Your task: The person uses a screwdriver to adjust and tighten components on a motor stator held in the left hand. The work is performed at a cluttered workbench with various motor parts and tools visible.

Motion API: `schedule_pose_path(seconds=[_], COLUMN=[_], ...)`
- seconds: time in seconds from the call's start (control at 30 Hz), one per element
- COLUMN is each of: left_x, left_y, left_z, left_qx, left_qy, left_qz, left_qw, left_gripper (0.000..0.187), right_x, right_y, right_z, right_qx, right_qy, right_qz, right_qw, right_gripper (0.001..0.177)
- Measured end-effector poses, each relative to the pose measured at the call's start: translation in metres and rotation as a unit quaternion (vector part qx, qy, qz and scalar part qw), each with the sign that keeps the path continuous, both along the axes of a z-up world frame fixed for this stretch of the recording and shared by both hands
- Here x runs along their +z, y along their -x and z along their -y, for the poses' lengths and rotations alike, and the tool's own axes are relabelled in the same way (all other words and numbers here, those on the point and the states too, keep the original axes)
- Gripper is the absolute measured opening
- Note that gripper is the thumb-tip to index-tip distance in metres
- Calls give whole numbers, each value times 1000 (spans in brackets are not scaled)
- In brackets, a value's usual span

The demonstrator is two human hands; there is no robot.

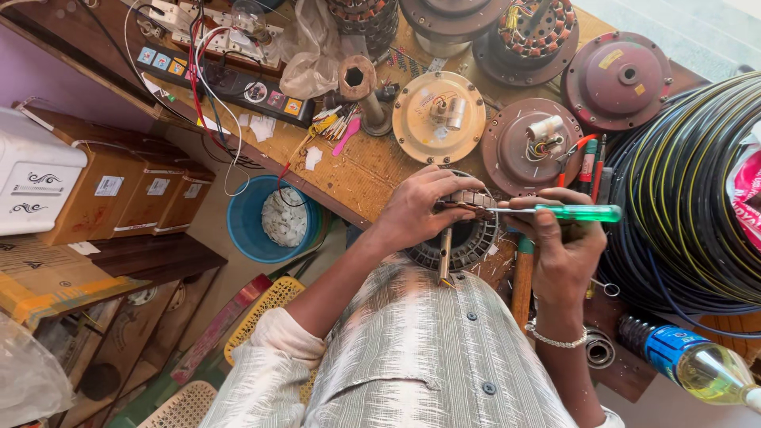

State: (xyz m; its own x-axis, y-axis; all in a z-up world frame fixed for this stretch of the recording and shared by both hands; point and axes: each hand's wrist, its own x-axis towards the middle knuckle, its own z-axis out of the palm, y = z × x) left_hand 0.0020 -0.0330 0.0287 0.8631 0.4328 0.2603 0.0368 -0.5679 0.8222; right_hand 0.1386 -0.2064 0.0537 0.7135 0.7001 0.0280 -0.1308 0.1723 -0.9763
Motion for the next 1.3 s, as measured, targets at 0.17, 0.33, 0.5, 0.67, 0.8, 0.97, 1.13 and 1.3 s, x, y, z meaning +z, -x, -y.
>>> schedule_pose_path(seconds=[0.17, 0.33, 0.5, 0.67, 0.8, 0.97, 1.13, 1.3], left_x=[2, -1, -4, -5, -8, -15, -15, -11], left_y=[9, 10, 11, 10, 9, 6, 3, 1], left_z=[-7, -13, -16, -11, -8, -8, -14, -17], left_qx=[-32, -69, -88, -67, -48, -38, -51, -59], left_qy=[33, 30, 20, 17, 32, 12, 10, 5], left_qz=[-18, -7, 0, -4, -13, 15, 15, 11], left_qw=[999, 997, 996, 998, 998, 999, 999, 998], left_gripper=[56, 51, 55, 51, 42, 35, 37, 36], right_x=[-10, -6, 4, 12, 11, 1, 1, 0], right_y=[4, 11, 16, 19, 29, 47, 23, 10], right_z=[-8, -10, -12, -14, -17, -16, -15, -16], right_qx=[26, 41, 61, 65, 37, -8, 52, 86], right_qy=[7, 6, 36, 85, 72, 41, 58, 64], right_qz=[-14, -1, 80, 168, 183, 180, 144, 101], right_qw=[1000, 999, 994, 980, 980, 983, 987, 989], right_gripper=[25, 24, 23, 23, 21, 20, 21, 22])
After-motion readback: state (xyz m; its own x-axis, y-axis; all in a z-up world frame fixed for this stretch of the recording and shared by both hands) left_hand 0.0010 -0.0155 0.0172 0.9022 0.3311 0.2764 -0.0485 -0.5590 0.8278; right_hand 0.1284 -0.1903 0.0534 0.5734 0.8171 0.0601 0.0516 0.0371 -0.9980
